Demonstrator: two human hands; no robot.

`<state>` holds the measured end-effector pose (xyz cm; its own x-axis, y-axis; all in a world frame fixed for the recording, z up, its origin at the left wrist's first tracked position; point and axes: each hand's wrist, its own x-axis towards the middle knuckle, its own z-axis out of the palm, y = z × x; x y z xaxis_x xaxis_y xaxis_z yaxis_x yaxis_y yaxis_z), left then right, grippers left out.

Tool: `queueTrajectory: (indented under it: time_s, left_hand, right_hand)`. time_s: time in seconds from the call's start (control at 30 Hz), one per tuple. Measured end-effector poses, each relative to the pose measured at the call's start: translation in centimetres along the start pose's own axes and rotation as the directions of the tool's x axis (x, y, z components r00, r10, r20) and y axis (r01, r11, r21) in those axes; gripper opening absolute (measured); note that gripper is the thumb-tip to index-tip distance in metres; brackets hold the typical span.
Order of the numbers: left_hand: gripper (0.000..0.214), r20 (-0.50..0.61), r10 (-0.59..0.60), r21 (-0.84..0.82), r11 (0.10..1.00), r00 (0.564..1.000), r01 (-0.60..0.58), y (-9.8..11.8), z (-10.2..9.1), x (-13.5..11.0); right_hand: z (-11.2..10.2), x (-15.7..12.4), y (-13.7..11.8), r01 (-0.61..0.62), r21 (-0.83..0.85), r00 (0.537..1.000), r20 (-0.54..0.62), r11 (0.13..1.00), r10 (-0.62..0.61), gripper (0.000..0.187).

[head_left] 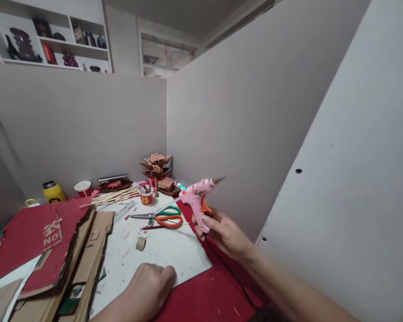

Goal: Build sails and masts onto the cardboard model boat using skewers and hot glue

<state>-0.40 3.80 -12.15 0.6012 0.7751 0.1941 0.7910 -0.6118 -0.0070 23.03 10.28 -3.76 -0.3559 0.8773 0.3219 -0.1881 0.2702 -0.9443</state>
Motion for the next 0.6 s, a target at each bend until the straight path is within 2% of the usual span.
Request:
queueTrajectory:
  time_s: [0.07,0.17,0.27,0.37,0.47,0.6]
  left_hand:
    - [0.014,0.001,0.0,-0.001,1.0,1.0,0.0,0.0,0.0,0.0]
    - [0.014,0.005,0.001,-0.003,1.0,1.0,-0.001,0.0,0.0,0.0]
    - [0.014,0.009,0.003,-0.002,1.0,1.0,-0.003,0.0,0.0,0.0]
    - [0.012,0.015,0.004,-0.003,1.0,1.0,-0.004,-0.1,0.0,0.0]
    - [0.012,0.021,0.006,-0.006,1.0,1.0,-0.006,-0.1,0.1,0.0]
    - [0.012,0.031,0.008,-0.011,1.0,0.999,-0.008,-0.1,0.2,0.0]
  right_hand:
    - [0.1,-0.1,0.1,0.096,-0.126,0.994,-0.043,0.987,-0.102,0.027]
    - [0.5,0.0,0.4,0.225,-0.328,0.964,-0.064,0.918,-0.259,0.026]
    - [1.0,0.3,0.9,0.259,-0.457,0.949,-0.044,0.851,-0.313,0.02]
    - [1.4,0.7,1.4,0.179,-0.5,0.973,-0.04,0.847,-0.229,0.018]
    - [1.6,0.9,1.8,0.055,-0.487,0.998,0.002,0.872,-0.061,0.024]
    - [1.2,1.4,2.4,-0.051,-0.5,0.996,0.039,0.865,0.081,0.036]
